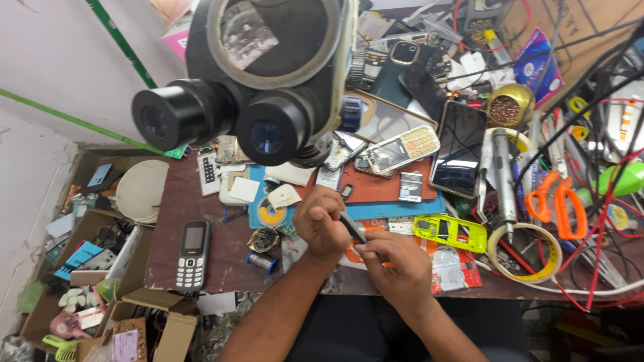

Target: The person disassembles a mobile phone at a cluttered workbench, prying open the housing and removing internal components by hand. They handle the phone's keypad and circuit board parts, then reassemble the phone and press its keypad at the end.

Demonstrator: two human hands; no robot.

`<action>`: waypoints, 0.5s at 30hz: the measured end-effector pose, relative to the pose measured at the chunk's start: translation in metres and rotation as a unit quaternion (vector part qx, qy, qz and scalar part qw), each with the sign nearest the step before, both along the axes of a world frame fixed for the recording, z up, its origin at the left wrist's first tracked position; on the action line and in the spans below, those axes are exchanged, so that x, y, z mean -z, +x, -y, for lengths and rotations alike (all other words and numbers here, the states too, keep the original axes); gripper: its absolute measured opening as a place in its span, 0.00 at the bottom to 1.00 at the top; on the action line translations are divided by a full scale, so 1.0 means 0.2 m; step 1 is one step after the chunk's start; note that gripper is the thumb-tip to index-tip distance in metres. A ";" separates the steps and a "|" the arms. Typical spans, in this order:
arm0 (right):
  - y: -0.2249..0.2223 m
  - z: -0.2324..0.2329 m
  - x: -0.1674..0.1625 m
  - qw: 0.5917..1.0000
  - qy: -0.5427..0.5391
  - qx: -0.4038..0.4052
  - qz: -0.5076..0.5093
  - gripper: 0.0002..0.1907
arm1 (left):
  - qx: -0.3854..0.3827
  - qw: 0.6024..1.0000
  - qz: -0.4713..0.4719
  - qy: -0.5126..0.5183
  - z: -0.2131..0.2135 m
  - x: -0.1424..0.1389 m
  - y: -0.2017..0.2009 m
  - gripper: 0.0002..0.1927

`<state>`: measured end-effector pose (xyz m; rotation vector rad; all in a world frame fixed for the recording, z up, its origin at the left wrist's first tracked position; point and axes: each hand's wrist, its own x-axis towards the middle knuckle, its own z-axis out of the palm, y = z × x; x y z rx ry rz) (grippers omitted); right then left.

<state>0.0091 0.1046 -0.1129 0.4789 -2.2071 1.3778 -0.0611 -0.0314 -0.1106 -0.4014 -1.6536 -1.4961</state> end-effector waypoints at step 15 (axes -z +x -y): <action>-0.01 -0.09 -0.15 0.998 0.029 0.027 0.051 0.06 | 0.015 0.985 -0.124 -0.122 -0.03 -0.09 0.02 0.27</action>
